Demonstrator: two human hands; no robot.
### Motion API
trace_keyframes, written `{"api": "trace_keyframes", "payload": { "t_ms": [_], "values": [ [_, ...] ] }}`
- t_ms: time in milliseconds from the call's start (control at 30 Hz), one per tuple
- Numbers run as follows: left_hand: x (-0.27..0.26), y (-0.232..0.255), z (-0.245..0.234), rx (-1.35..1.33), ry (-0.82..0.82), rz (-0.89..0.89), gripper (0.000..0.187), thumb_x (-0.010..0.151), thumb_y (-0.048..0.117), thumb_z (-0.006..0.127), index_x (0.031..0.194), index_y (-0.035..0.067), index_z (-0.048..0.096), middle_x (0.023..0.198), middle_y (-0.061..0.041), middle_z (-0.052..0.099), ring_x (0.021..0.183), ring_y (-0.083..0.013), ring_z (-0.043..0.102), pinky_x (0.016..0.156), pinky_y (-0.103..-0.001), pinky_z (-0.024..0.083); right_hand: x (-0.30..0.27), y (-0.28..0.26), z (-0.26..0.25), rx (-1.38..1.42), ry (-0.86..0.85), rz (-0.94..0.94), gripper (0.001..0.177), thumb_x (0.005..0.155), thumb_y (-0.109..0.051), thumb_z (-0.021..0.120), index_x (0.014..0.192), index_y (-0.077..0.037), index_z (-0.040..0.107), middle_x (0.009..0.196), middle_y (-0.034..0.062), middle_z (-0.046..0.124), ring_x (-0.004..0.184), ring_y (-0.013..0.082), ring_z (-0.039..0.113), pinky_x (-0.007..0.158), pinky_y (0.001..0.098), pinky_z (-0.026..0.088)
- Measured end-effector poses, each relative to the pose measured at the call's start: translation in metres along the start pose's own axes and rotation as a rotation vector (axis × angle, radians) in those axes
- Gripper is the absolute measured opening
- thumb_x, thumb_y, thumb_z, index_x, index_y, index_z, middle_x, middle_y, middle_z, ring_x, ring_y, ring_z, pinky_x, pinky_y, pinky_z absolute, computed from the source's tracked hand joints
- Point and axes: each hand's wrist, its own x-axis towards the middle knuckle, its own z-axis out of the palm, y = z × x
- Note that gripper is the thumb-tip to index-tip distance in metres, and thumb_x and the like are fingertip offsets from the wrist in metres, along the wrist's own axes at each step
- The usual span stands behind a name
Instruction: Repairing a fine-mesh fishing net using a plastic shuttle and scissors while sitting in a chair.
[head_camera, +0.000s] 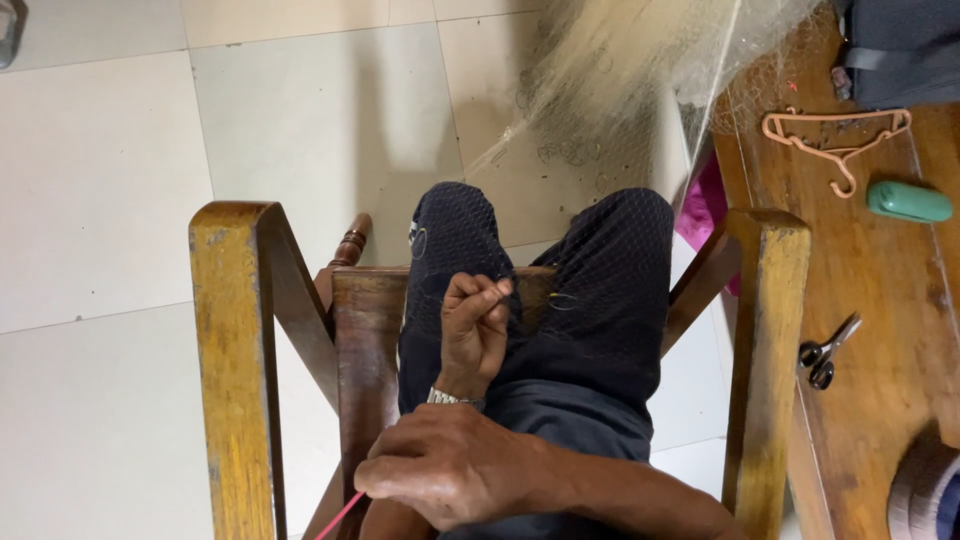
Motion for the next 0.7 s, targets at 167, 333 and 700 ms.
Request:
{"api": "trace_keyframes", "payload": {
  "t_ms": [167,333,700],
  "values": [
    [-0.013,-0.011,0.008,0.233,-0.072,0.034,0.022,0.077,-0.013,0.053,0.077,0.008,0.046,0.074,-0.01,0.052,0.07,-0.0221,0.058,0.039,-0.019,0.039,0.002,0.0,-0.003,0.023,0.034,-0.004,0.013,0.096,0.002,0.042,0.098,0.001,0.055,0.089,0.014,0.06,0.071,0.0291,0.059,0.061,0.0373,0.043],
    [-0.023,-0.01,-0.006,0.5,-0.187,0.17,0.02,0.079,-0.003,0.06,0.095,0.007,0.052,0.115,-0.011,0.044,0.078,-0.0205,0.062,0.05,-0.023,0.046,0.012,-0.004,-0.016,0.128,0.109,0.055,0.011,0.094,0.0,0.04,0.095,0.004,0.051,0.085,0.017,0.056,0.068,0.0297,0.056,0.062,0.0368,0.046],
    [-0.026,-0.004,0.006,1.057,-0.239,0.461,0.01,0.076,-0.001,0.069,0.077,0.006,0.062,0.096,-0.012,0.06,0.084,-0.0185,0.065,0.077,-0.027,0.055,-0.021,0.054,-0.119,-0.768,0.013,0.275,0.018,0.071,0.001,0.052,0.081,-0.011,0.062,0.058,0.0055,0.053,0.047,0.0233,0.047,0.048,0.0386,0.036]
  ]
}}
